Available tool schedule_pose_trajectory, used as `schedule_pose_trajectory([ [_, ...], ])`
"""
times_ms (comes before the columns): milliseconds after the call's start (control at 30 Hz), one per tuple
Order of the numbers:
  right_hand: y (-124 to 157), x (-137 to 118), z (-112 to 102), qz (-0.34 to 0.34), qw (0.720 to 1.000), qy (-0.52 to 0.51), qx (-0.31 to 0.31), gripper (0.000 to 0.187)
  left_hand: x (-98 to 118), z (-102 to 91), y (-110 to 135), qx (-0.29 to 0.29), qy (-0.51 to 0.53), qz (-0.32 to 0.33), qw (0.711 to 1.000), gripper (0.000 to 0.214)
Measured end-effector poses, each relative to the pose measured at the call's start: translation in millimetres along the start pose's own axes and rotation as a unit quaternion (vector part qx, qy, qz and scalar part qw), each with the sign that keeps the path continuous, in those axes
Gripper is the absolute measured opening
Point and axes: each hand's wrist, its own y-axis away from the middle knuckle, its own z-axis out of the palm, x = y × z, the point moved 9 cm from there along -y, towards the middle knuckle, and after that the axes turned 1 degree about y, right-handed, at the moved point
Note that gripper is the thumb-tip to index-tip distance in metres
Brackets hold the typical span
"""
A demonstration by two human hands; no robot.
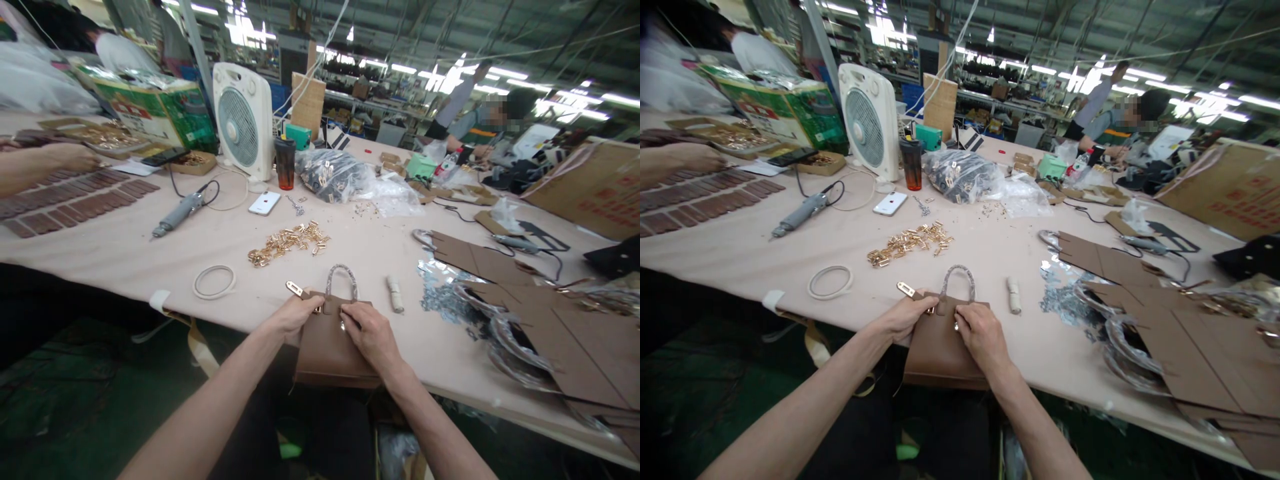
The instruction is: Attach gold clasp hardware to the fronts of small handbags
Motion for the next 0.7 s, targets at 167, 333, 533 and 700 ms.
schedule_pose_trajectory([
  [167,-6,11,-2,0.011,0.998,-0.047,-0.04,0.017,2,1.2,4,0.002,-0.001,0.001,1.0,0.02],
  [333,-8,1,-2,-0.023,0.998,0.006,-0.057,0.018,2,-1.7,3,0.013,-0.011,0.019,1.0,0.018],
  [533,-3,-18,3,-0.029,0.991,0.126,-0.039,0.02,1,-3.1,5,0.035,-0.031,0.026,0.999,0.017],
  [700,-2,-15,0,-0.02,0.997,0.064,-0.026,0.021,9,-6.5,10,0.079,-0.11,0.08,0.988,0.014],
])
